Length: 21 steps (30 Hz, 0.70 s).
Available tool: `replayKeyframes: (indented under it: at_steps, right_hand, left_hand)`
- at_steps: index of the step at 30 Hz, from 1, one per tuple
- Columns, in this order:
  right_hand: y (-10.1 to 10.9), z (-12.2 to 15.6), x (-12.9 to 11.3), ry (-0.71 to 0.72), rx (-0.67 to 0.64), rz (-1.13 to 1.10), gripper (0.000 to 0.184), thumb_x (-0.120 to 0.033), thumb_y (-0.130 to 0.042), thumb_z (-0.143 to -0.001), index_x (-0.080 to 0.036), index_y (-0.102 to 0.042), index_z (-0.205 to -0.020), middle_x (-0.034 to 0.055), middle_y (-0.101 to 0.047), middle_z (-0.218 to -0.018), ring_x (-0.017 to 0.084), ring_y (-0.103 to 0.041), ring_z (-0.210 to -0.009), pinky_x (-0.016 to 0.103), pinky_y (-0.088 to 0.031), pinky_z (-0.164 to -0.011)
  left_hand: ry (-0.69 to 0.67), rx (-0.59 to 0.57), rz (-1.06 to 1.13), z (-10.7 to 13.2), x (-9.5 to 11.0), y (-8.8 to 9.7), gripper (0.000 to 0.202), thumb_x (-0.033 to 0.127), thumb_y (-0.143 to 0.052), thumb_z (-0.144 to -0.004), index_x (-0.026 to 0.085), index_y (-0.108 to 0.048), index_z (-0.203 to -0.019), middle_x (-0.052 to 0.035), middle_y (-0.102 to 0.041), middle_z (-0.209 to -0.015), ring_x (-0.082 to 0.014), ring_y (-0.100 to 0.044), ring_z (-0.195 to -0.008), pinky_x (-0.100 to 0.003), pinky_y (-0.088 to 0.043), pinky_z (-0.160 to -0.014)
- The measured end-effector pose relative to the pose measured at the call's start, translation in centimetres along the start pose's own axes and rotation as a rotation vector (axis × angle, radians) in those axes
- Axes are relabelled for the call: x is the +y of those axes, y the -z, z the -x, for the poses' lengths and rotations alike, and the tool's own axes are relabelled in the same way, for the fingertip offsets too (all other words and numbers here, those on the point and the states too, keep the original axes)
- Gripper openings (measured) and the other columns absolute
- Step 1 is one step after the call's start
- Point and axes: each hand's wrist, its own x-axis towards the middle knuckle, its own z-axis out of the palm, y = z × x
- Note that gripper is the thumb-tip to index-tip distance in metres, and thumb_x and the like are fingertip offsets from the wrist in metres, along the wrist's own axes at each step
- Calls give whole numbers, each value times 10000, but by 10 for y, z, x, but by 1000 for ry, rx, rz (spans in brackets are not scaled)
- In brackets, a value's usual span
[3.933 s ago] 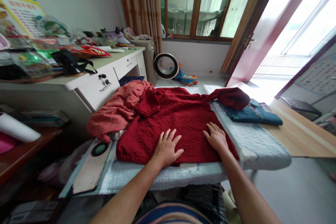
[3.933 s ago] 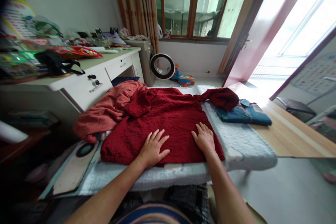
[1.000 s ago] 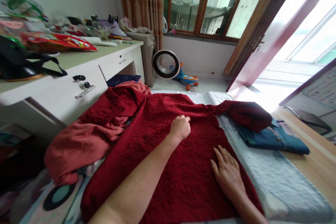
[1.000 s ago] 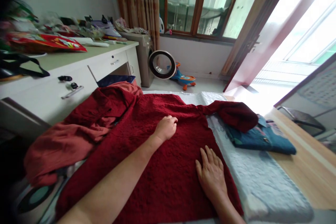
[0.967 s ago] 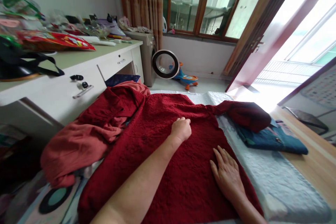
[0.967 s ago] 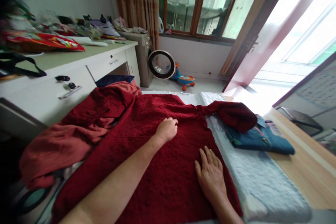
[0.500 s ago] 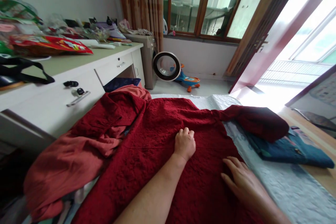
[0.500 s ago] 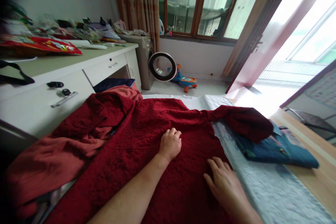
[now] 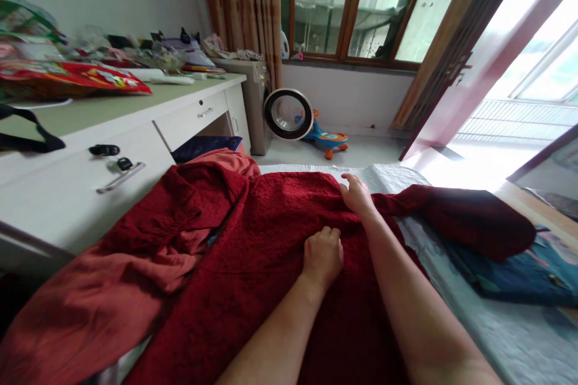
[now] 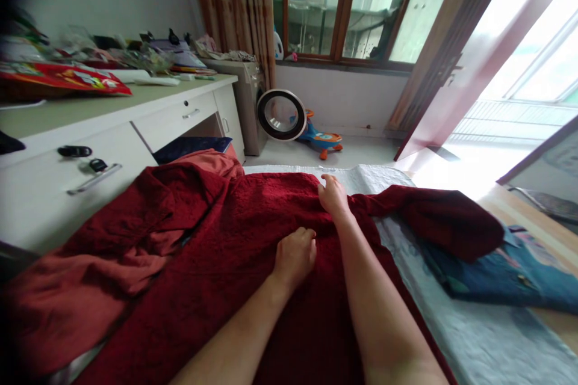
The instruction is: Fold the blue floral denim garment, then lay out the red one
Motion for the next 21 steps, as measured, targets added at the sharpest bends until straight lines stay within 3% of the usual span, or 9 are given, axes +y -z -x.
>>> replayKeyframes:
  at_steps: [4,6,9,12,15,18,21]
  right_hand:
    - [-41,6,22,-93,-13,-43,470,-248,-452,-895,-97,-484,-1340,158,-610,-1279,263,-550,-1191,379,-407,-1008]
    - [-48,12,27,-89,-70,-1,547,-278,-487,-878,-70,-439,-1382,175,-597,-1294,285,-545,-1187,383,-394,-1014]
    - [-44,16,25,-68,-107,75,624,-283,-517,-854,-50,-397,-1420,185,-617,-1257,314,-545,-1149,403,-393,-991]
    - [-33,16,15,-40,-100,113,610,-245,-525,-823,-119,-438,-1414,152,-626,-1255,324,-536,-1134,433,-396,-957]
    - [-21,15,5,-4,-82,77,457,-271,-536,-814,-193,-603,-1259,99,-668,-1185,296,-557,-1101,408,-401,-930]
    - [-11,12,-2,8,-120,-59,293,-371,-477,-878,-218,-712,-963,55,-723,-932,225,-625,-929,323,-427,-838]
    - [-6,11,-5,-86,-107,-108,311,-395,-438,-907,-215,-685,-966,54,-719,-852,206,-642,-833,296,-433,-762]
  left_hand:
    - [-70,185,22,-3,0,12,302,174,-420,-918,256,-612,-1137,-87,-606,-1260,-238,-567,-1140,-412,-451,-992]
    - [-54,266,-10,-6,-4,14,370,172,-447,-906,278,-574,-1236,-74,-505,-1427,-273,-438,-1316,-494,-350,-1096]
    - [23,296,-61,-12,-14,12,460,185,-480,-898,278,-500,-1348,-75,-441,-1498,-301,-343,-1397,-565,-267,-1129]
    - [76,213,-70,-16,-23,12,446,272,-489,-926,221,-479,-1370,-127,-559,-1384,-293,-490,-1270,-494,-382,-1039]
    - [125,101,-101,-18,-26,20,359,350,-453,-959,197,-565,-1263,-131,-697,-1116,-266,-620,-1053,-409,-456,-908]
    - [165,29,-138,-18,-25,31,316,355,-372,-989,215,-644,-1072,-102,-726,-933,-249,-673,-926,-369,-479,-829]
    - [205,-37,-143,-18,-26,38,350,348,-323,-1001,232,-651,-1039,-95,-734,-889,-245,-703,-839,-346,-497,-757]
